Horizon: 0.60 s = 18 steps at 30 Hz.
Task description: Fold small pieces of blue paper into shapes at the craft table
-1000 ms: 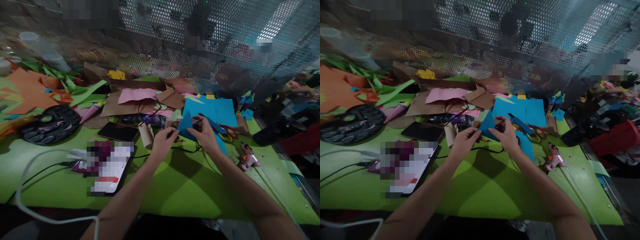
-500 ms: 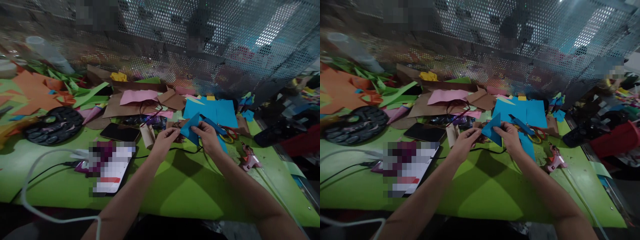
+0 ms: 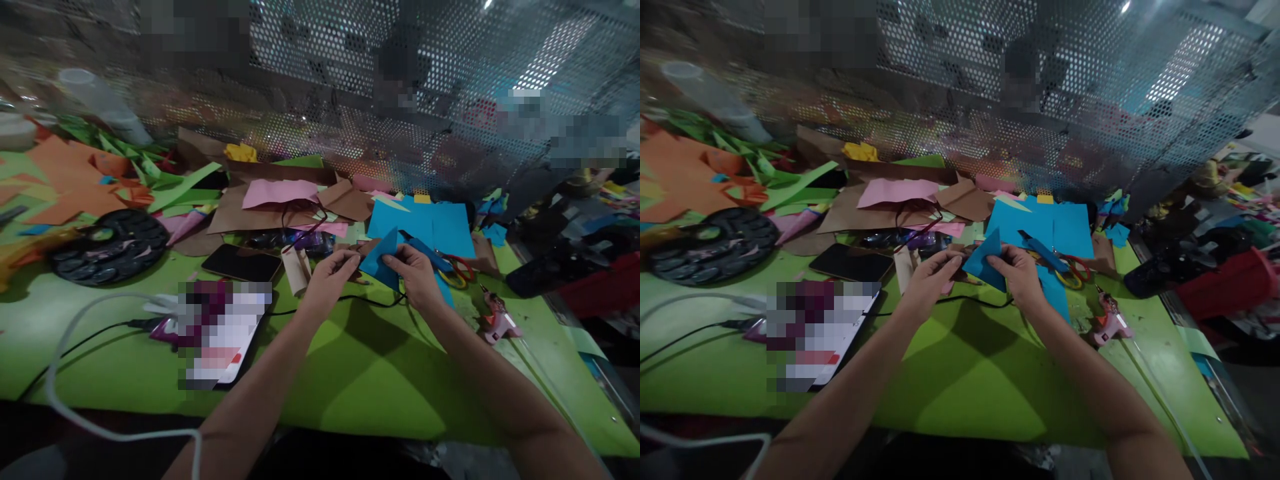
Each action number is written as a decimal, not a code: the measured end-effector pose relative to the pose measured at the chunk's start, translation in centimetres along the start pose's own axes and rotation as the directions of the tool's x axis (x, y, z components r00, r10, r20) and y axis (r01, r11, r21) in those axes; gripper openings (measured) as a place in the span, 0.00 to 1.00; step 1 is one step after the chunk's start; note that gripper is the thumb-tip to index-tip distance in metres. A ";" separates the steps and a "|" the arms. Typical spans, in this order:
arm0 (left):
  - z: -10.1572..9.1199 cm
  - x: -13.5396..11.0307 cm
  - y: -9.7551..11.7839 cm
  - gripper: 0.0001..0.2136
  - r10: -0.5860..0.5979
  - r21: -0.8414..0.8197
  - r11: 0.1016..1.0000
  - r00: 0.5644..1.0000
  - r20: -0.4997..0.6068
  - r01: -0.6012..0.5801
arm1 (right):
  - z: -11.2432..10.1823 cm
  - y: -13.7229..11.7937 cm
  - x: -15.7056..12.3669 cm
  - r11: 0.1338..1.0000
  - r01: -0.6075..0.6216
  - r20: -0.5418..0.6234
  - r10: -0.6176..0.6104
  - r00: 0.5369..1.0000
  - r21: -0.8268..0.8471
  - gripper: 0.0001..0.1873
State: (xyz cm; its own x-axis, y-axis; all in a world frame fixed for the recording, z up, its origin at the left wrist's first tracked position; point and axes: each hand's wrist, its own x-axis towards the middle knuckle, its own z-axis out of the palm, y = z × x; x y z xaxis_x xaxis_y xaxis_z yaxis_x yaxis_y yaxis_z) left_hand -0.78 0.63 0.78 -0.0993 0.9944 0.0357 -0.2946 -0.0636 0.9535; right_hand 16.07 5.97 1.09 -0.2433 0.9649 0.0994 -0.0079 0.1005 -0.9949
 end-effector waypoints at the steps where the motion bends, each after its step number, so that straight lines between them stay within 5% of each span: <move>1: -0.1 0.0 0.0 0.15 0.005 0.012 1.000 1.000 0.004 -0.005 | 0.0 0.2 0.0 1.000 -0.001 0.022 0.002 1.000 -0.019 0.15; 7: -0.2 0.0 0.0 0.12 0.018 0.144 0.989 1.000 0.010 -0.019 | -0.1 0.9 0.1 0.991 0.074 0.167 -0.054 0.985 -0.111 0.14; 18: -0.3 0.3 -0.3 0.16 -0.067 0.067 0.995 0.997 -0.032 0.069 | 0.2 0.6 -0.1 0.981 0.145 0.204 -0.116 0.972 -0.130 0.10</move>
State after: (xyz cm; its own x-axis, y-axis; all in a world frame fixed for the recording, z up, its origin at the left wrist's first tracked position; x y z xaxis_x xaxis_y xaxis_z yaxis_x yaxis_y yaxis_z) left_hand -0.97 0.96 0.43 -0.1101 0.9932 -0.0377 -0.2361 0.0107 0.9717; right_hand 15.86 5.83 0.52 -0.4337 0.8765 0.2089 0.0829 0.2697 -0.9594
